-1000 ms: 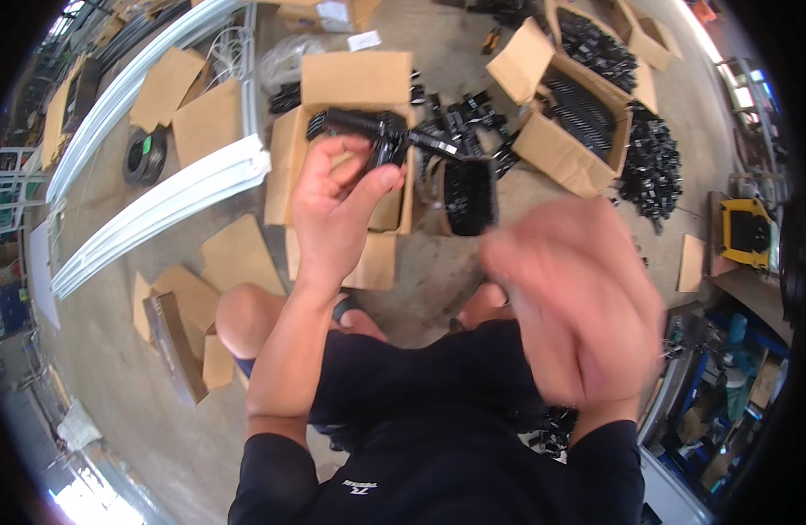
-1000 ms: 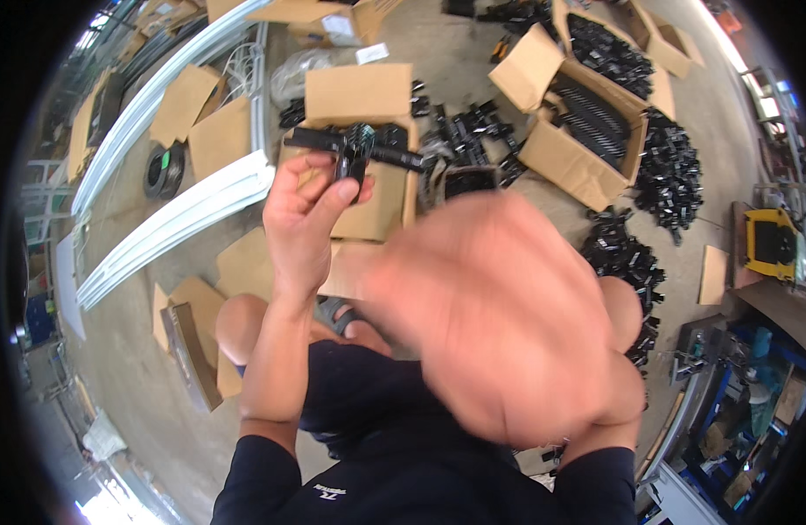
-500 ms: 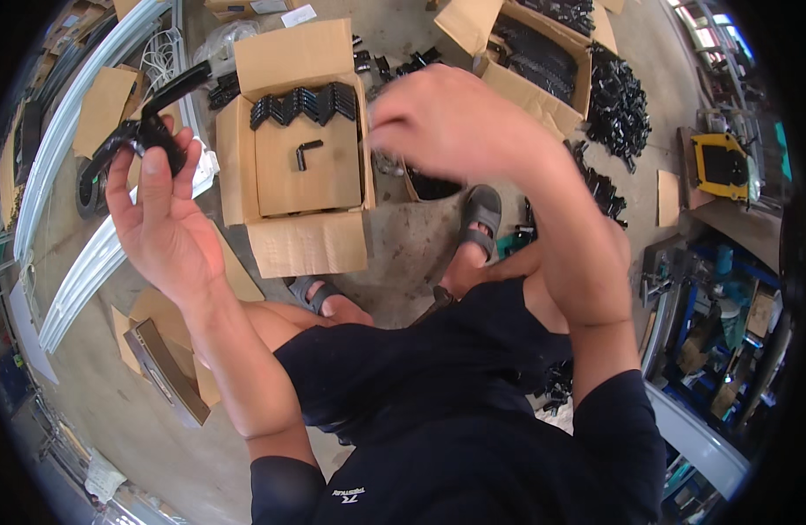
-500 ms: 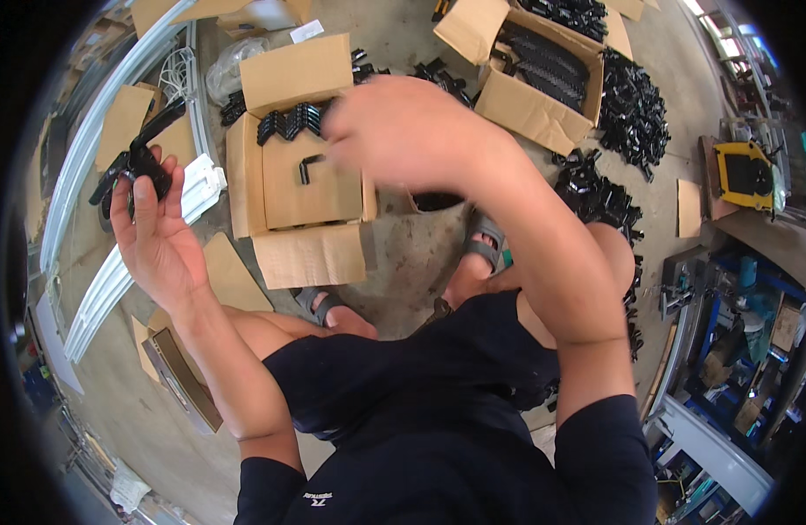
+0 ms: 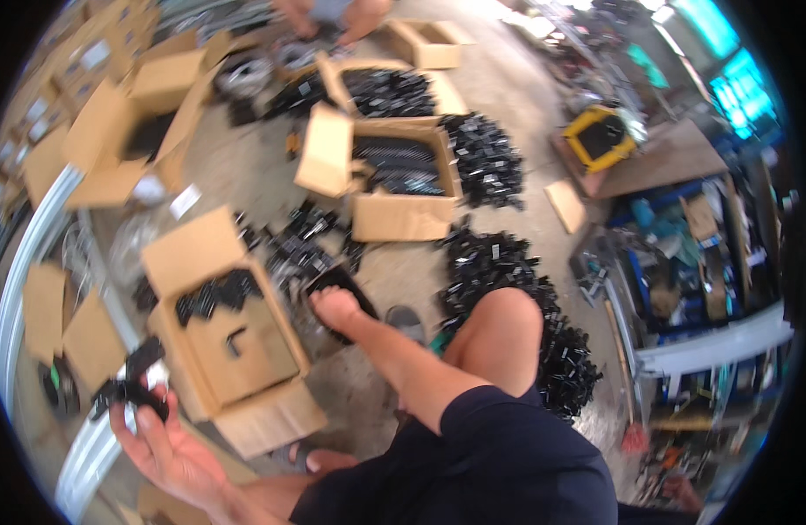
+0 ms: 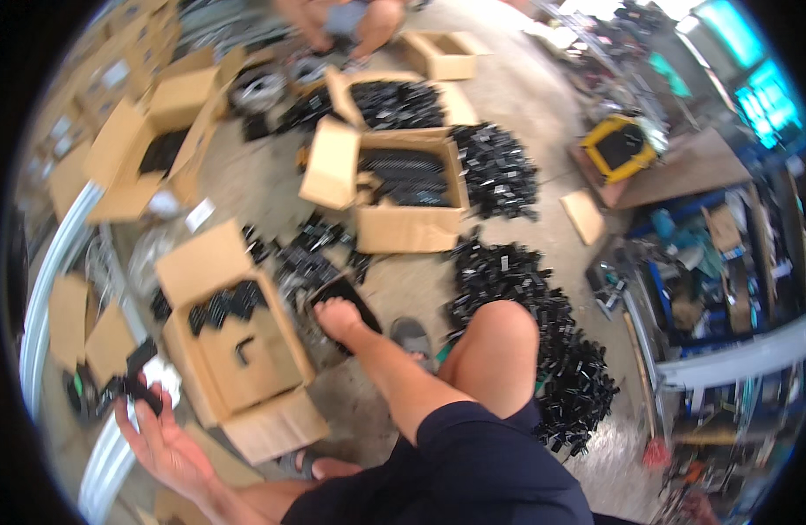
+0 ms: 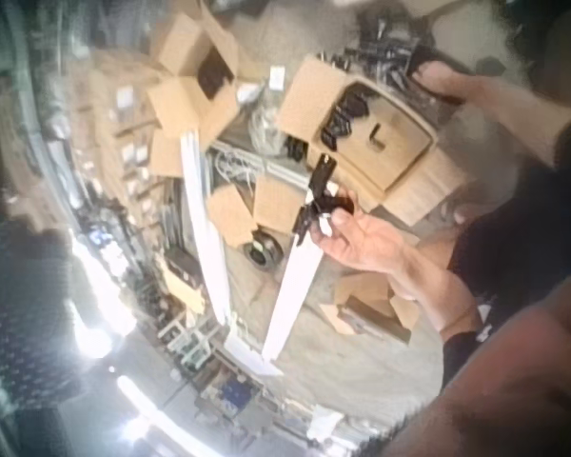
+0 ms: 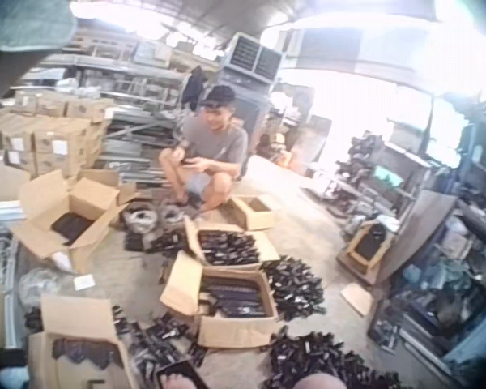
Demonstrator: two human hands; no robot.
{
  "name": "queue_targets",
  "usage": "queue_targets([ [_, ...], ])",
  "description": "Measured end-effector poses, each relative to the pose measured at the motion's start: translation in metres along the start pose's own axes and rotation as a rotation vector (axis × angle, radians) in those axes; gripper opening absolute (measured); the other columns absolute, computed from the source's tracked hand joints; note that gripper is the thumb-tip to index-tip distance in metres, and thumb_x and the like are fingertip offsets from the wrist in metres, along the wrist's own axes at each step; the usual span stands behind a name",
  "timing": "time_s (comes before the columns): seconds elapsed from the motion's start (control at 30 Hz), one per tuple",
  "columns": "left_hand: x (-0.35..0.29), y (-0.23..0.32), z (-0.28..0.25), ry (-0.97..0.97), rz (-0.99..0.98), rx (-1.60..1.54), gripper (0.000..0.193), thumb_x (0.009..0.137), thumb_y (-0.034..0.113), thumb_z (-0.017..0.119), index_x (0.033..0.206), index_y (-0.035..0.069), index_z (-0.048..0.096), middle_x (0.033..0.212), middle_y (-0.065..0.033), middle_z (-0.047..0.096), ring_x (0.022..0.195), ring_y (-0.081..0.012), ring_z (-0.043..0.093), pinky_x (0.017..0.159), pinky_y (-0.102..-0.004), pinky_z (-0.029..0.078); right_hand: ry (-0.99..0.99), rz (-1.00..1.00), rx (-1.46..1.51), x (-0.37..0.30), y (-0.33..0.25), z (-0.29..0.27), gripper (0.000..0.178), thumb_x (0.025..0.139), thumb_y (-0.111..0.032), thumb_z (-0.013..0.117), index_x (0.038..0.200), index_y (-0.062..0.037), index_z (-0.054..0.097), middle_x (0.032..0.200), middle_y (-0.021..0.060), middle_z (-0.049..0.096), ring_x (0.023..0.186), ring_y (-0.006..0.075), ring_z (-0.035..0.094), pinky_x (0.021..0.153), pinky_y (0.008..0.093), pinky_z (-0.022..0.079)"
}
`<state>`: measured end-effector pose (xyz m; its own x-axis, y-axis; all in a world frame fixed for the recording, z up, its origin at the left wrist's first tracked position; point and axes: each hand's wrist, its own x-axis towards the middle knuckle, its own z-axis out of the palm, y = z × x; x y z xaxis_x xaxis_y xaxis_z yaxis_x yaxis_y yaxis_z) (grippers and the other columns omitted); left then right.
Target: The person sits on the floor and assembles small black plastic components by hand. They pick up individual pieces from cardboard boxes, connect them together, and place the assembled units back into the boxes.
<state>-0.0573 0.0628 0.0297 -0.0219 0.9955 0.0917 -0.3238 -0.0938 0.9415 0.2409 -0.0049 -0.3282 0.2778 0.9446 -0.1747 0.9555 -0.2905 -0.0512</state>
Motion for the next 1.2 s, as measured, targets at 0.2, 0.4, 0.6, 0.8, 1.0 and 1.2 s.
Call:
queue_targets([
  [0.2, -0.004, -0.01, 0.041, -0.064, -0.135, -0.007, 0.046, 0.104, 0.012, 0.064, 0.144, -0.001, 0.045, 0.131, -0.0193, 0.065, 0.107, -0.0204, 0.068, 0.093, -0.0302, 0.057, -0.037, -0.087, 0.068, -0.004, 0.015, 0.0, 0.019, 0.094, -0.015, 0.056, 0.102, -0.0029, 0.069, 0.098, 0.0162, 0.074, 0.092, 0.0318, 0.073, 0.078, 0.0419, 0.061],
  [0.4, -0.006, -0.038, 0.063, -0.201, -0.17, -0.077, 0.044, 0.103, 0.009, 0.065, 0.142, 0.0, 0.047, 0.128, -0.0159, 0.066, 0.105, -0.0196, 0.067, 0.093, -0.03, 0.056, -0.034, 0.1, 0.229, -0.051, 0.017, -0.018, 0.027, 0.082, -0.016, 0.066, 0.105, -0.003, 0.065, 0.102, 0.0187, 0.073, 0.096, 0.0339, 0.072, 0.084, 0.043, 0.058],
  [0.6, 0.008, -0.069, 0.096, -0.264, -0.168, -0.036, 0.042, 0.103, 0.008, 0.066, 0.142, 0.003, 0.05, 0.119, -0.0121, 0.066, 0.098, -0.0177, 0.067, 0.088, -0.0276, 0.056, 0.096, 0.22, 0.677, -0.121, -0.01, -0.073, 0.02, 0.074, -0.004, 0.062, 0.09, -0.0031, 0.073, 0.088, 0.0228, 0.074, 0.088, 0.0408, 0.073, 0.077, 0.0488, 0.059],
  [0.8, -0.014, -0.121, 0.14, -0.283, -0.243, -0.057, 0.041, 0.102, 0.007, 0.067, 0.139, 0.004, 0.051, 0.106, -0.0089, 0.068, 0.088, -0.0142, 0.065, 0.08, -0.0275, 0.055, 0.139, 0.215, 0.905, -0.206, -0.007, -0.114, 0.035, 0.078, 0.001, 0.059, 0.112, -0.0041, 0.06, 0.089, 0.0183, 0.071, 0.09, 0.0375, 0.071, 0.076, 0.0467, 0.055],
  [1.0, -0.048, -0.158, 0.149, -0.368, -0.117, 0.107, 0.046, 0.098, 0.009, 0.07, 0.138, 0.0, 0.049, 0.088, -0.011, 0.07, 0.069, -0.0141, 0.059, 0.063, -0.0266, 0.049, 0.211, 0.172, 0.981, -0.28, 0.003, -0.227, 0.035, 0.082, -0.003, 0.06, 0.117, -0.0051, 0.058, 0.079, 0.0117, 0.065, 0.077, 0.0282, 0.066, 0.069, 0.0405, 0.051],
  [1.2, -0.027, -0.19, 0.124, -0.358, -0.164, 0.133, 0.051, 0.098, 0.01, 0.069, 0.142, -0.001, 0.045, 0.098, -0.0142, 0.071, 0.075, -0.0163, 0.062, 0.066, -0.0293, 0.052, 0.547, -0.234, 0.621, -0.266, 0.019, -0.417, 0.023, 0.081, 0.002, 0.057, 0.104, -0.0023, 0.056, 0.068, 0.013, 0.059, 0.063, 0.0314, 0.062, 0.059, 0.0414, 0.047],
])
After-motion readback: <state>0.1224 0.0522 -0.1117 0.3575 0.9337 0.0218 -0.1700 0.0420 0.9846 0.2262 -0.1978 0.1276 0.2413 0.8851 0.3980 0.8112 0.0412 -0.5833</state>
